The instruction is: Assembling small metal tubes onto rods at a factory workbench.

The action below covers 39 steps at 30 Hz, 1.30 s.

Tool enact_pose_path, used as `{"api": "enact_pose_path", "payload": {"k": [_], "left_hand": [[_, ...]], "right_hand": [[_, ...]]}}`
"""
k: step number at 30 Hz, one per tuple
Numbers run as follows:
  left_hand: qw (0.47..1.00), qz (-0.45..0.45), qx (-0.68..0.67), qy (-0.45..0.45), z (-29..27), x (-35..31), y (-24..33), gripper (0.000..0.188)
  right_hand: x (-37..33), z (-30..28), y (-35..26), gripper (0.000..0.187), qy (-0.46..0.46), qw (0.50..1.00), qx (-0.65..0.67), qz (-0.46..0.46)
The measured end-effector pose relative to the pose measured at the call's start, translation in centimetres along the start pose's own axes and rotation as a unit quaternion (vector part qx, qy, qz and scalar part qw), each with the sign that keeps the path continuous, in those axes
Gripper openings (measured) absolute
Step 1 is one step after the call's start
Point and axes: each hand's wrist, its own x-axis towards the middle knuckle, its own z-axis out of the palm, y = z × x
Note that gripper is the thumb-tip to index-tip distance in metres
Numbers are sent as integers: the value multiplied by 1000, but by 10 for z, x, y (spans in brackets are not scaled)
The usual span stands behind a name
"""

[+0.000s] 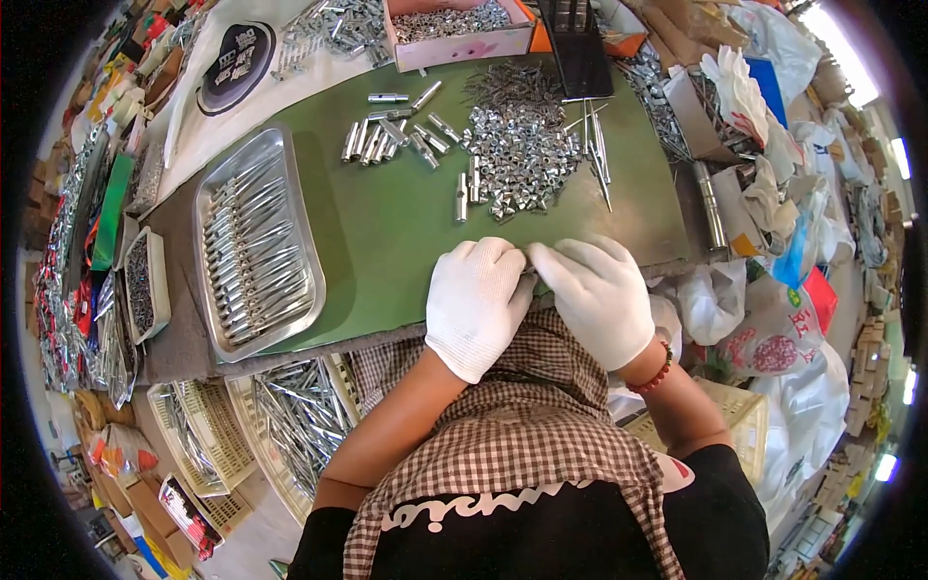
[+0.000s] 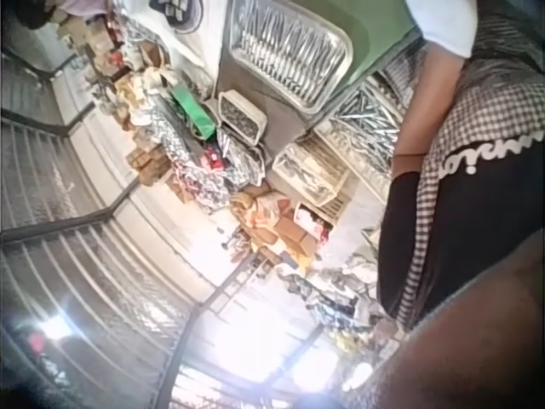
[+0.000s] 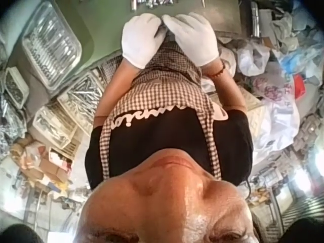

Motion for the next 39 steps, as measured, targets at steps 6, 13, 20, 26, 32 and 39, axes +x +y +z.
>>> {"api": "enact_pose_path", "payload": {"k": [6,13,20,26,32,39], "left_hand": [[1000,-9,4,10,0,-1,1,11],[1000,-14,5,7,2,-3,2,12],[1000,-18,16,2,1,-4,1,11],[1000,-7,17,4,-1,-4,3,12],[999,-13,29,3,2,-6,3,13],[1000,-9,22,4,3,-4,4,14]], "right_hand": [[-44,-35,78,50,68,942,-219,244],[-99,-33,138,54,7,878,-235,416],[-76,-30,87,54,149,918,-101,354],[-53,-25,-20,59,-117,953,20,277],[-62,-25,30,63,47,942,-23,332],[-60,-35,104,38,63,915,-251,310]]}}
